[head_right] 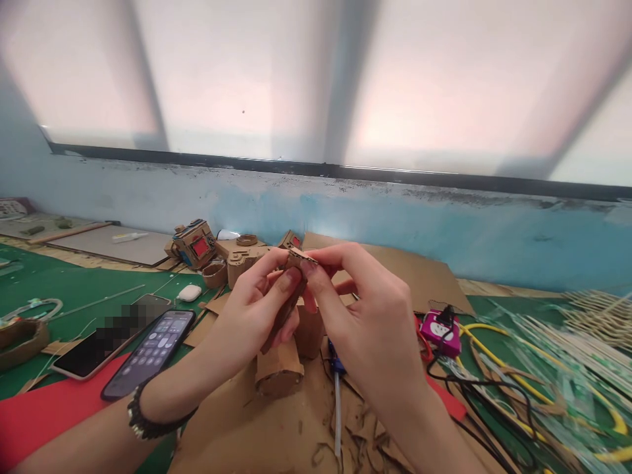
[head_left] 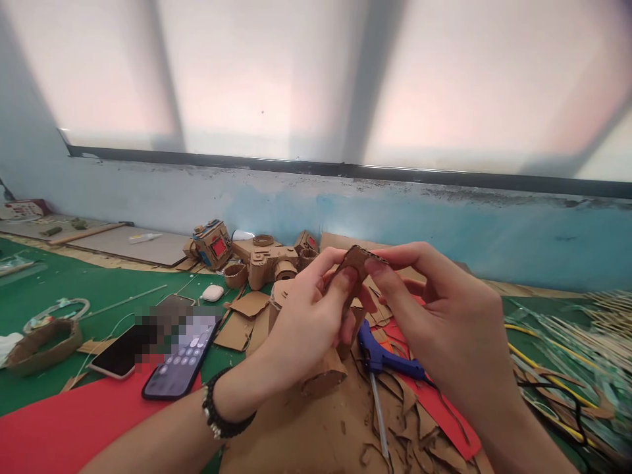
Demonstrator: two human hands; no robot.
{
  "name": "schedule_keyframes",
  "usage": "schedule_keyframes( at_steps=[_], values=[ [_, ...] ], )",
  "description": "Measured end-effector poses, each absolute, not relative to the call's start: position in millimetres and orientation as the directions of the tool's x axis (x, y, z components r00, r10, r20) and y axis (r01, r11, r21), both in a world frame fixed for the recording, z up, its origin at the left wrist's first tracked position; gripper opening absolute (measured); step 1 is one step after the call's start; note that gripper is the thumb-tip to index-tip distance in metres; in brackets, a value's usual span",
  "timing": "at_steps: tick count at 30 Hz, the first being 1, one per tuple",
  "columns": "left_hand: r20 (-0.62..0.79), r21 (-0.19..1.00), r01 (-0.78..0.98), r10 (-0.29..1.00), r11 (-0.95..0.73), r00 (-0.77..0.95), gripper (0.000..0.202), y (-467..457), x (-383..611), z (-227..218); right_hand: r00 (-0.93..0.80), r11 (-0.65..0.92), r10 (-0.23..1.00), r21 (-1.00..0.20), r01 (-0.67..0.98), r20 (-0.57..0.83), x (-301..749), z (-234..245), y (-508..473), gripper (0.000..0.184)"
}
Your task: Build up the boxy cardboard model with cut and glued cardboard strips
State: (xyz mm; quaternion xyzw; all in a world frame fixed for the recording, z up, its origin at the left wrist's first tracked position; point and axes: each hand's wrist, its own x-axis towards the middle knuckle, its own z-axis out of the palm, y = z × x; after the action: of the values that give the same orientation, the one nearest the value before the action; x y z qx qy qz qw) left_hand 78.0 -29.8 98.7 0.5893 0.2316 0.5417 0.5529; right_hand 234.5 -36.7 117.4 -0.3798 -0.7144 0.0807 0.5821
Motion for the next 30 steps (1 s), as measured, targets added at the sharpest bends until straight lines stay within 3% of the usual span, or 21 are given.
schedule_keyframes(
  at_steps=[5,10,14,22,30],
  values=[
    [0.376,0.905,-0.316,0.882,-0.284,0.285,0.021,-29.0,77.8,97.5,-0.023,0.715,0.610,-0.538,0.446,0.792,233.1,115.5,-37.2,0.013],
    [0.405,0.895,-0.309,0.877,-0.323,0.258,0.028,-25.4,81.4,91.9,-0.023,0.665,0.690,-0.621,0.414,0.723,237.5,117.0,-35.1,0.026],
    [0.409,0.891,-0.292,0.892,-0.347,0.191,0.031,-20.4,74.9,95.2,-0.117,0.658,0.744,-0.690,0.300,0.658,244.6,118.9,-28.9,0.024],
    [0.391,0.895,-0.392,0.799,-0.213,0.457,0.045,-23.9,62.1,108.3,-0.328,0.675,0.714,-0.732,0.090,0.618,266.9,124.0,-11.3,0.025],
    [0.372,0.914,-0.336,0.797,-0.226,0.476,0.052,-28.6,62.8,108.8,-0.406,0.674,0.674,-0.739,-0.005,0.617,261.5,119.3,-14.5,0.036]
  ],
)
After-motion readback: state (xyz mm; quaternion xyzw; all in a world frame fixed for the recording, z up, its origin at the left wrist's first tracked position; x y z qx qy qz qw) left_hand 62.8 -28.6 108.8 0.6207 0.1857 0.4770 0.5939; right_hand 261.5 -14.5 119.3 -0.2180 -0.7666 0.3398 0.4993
